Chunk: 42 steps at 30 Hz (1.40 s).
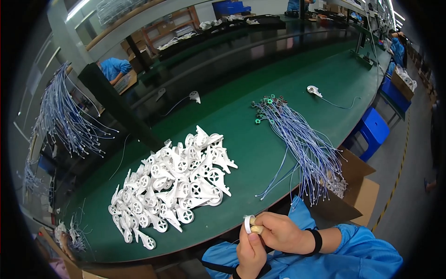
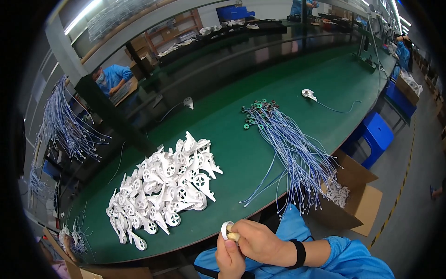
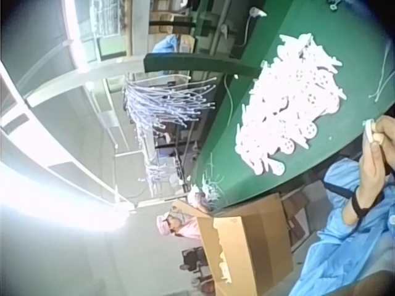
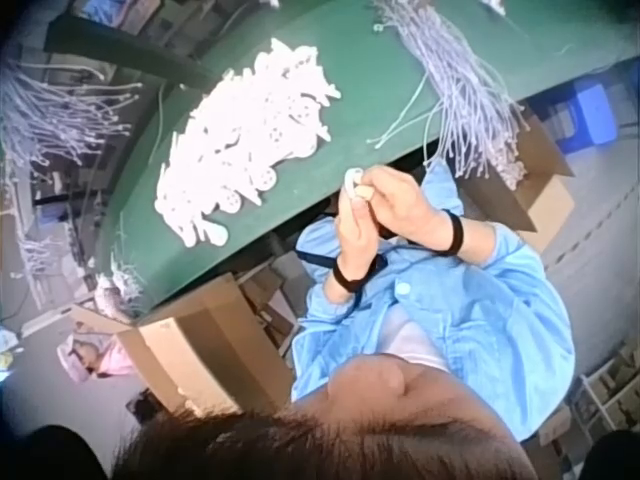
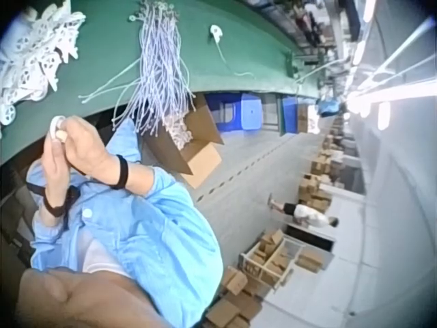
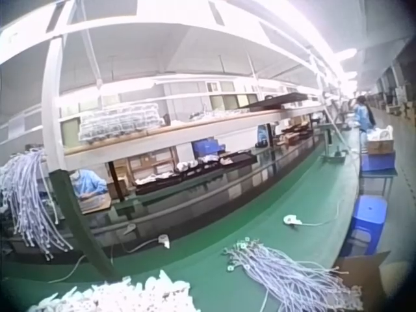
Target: The person is assembling wiring harnesses onto white plastic components at a factory workbench.
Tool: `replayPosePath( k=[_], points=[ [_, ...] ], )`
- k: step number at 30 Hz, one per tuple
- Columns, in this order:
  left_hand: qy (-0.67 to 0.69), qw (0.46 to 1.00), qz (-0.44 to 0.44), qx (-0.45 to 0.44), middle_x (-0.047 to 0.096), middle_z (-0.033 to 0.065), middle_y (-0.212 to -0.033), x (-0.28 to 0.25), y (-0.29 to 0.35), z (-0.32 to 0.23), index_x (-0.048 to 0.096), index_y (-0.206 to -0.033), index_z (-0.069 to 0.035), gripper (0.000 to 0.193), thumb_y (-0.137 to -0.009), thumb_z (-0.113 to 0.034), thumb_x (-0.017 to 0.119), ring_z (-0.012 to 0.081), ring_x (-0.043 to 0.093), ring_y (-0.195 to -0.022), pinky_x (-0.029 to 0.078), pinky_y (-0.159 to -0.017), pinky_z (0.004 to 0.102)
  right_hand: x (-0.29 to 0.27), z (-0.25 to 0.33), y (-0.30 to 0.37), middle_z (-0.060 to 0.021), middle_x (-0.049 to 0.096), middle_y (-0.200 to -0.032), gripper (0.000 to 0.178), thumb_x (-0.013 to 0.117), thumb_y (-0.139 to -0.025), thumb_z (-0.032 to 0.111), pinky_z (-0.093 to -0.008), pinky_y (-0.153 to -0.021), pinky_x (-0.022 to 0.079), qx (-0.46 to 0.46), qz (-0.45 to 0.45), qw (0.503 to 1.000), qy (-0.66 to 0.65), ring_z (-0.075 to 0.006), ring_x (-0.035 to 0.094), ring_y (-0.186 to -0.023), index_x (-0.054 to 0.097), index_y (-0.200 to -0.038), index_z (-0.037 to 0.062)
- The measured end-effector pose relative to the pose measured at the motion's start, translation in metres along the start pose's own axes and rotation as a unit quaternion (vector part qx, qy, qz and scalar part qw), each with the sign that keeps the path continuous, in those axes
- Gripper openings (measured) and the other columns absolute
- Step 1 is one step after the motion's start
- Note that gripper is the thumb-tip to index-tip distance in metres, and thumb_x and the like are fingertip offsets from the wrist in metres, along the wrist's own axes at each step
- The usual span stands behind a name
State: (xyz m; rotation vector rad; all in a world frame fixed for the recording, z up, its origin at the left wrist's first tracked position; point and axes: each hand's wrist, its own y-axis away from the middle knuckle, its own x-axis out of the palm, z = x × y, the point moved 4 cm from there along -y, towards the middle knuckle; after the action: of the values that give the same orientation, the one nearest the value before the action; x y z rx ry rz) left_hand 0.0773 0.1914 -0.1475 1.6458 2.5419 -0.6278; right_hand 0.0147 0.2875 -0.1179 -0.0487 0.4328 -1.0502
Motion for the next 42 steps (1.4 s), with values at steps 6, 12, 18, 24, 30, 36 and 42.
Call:
replayPosePath(
  k=[6, 12, 18, 24, 30, 36, 42],
  points=[
    [0.248, 0.936, 0.020, -0.249, 0.054, 0.0086, -0.068, -0.006, 0.003, 0.012, 0.047, -0.116, 0.003, 0.039, -0.100, -0.028, 0.031, 0.0138, 0.050, -0.052, 0.040, -0.047, 0.0235, 0.001, 0.012, -0.011, -0.0148, 0.061, -0.086, 0.023, 0.061, -0.078, 0.000, -0.0340, -0.065, 0.050, -0.064, 0.042, 0.995, 0.072, -0.0305, 0.061, -0.076, 0.058, -0.101, -0.0019],
    [0.505, 0.790, 0.048, -0.344, 0.045, 0.0060, -0.060, -0.016, 0.002, 0.017, 0.048, -0.100, 0.001, 0.044, -0.101, -0.037, 0.024, 0.0128, 0.037, -0.044, 0.030, -0.042, 0.0258, -0.020, 0.029, -0.016, -0.0135, 0.061, -0.087, 0.023, 0.060, -0.085, 0.006, -0.0331, -0.069, 0.050, -0.034, 0.078, 0.994, 0.070, -0.0288, 0.061, -0.080, 0.058, -0.106, -0.0010],
    [0.498, 0.795, 0.056, -0.342, 0.046, 0.0069, -0.062, -0.014, 0.006, 0.011, 0.046, -0.105, 0.001, 0.045, -0.100, -0.038, 0.024, 0.0131, 0.038, -0.046, 0.031, -0.043, 0.0257, -0.021, 0.035, -0.019, -0.0138, 0.057, -0.097, 0.027, 0.061, -0.081, 0.007, -0.0353, -0.078, 0.047, -0.156, 0.112, 0.975, 0.110, -0.0306, 0.057, -0.089, 0.056, -0.107, -0.0011],
    [0.421, 0.851, 0.059, -0.308, 0.049, 0.0049, -0.064, -0.009, 0.007, 0.004, 0.046, -0.111, 0.002, 0.046, -0.100, -0.037, 0.025, 0.0104, 0.041, -0.047, 0.033, -0.044, 0.0219, -0.014, 0.039, -0.014, -0.0128, 0.059, -0.096, 0.031, 0.066, -0.076, 0.007, -0.0344, -0.075, 0.048, -0.179, 0.093, 0.965, 0.168, -0.0287, 0.057, -0.085, 0.058, -0.105, -0.0016],
    [0.338, 0.897, 0.057, -0.278, 0.050, 0.0027, -0.064, -0.010, 0.006, 0.000, 0.048, -0.112, 0.002, 0.043, -0.101, -0.034, 0.028, 0.0068, 0.043, -0.049, 0.033, -0.044, 0.0192, -0.010, 0.033, -0.014, -0.0131, 0.059, -0.094, 0.034, 0.064, -0.070, 0.002, -0.0326, -0.072, 0.049, -0.202, 0.087, 0.961, 0.168, -0.0280, 0.059, -0.080, 0.059, -0.103, -0.0027],
    [0.290, 0.912, 0.058, -0.284, 0.053, 0.0039, -0.066, -0.007, 0.005, -0.005, 0.050, -0.112, 0.003, 0.038, -0.100, -0.030, 0.033, 0.0094, 0.047, -0.052, 0.036, -0.046, 0.0211, -0.016, 0.024, -0.016, -0.0131, 0.058, -0.094, 0.030, 0.062, -0.072, 0.003, -0.0329, -0.072, 0.049, -0.219, 0.102, 0.953, 0.183, -0.0274, 0.059, -0.082, 0.058, -0.101, -0.0030],
    [0.299, 0.912, 0.030, -0.279, 0.047, -0.0016, -0.058, -0.003, 0.006, -0.013, 0.052, -0.094, -0.003, 0.034, -0.101, -0.032, 0.033, 0.0050, 0.040, -0.045, 0.029, -0.040, 0.0178, -0.015, 0.018, -0.014, -0.0118, 0.053, -0.089, 0.028, 0.057, -0.075, 0.006, -0.0322, -0.070, 0.047, -0.288, 0.127, 0.938, 0.148, -0.0264, 0.055, -0.079, 0.054, -0.100, -0.0066]
  ],
)
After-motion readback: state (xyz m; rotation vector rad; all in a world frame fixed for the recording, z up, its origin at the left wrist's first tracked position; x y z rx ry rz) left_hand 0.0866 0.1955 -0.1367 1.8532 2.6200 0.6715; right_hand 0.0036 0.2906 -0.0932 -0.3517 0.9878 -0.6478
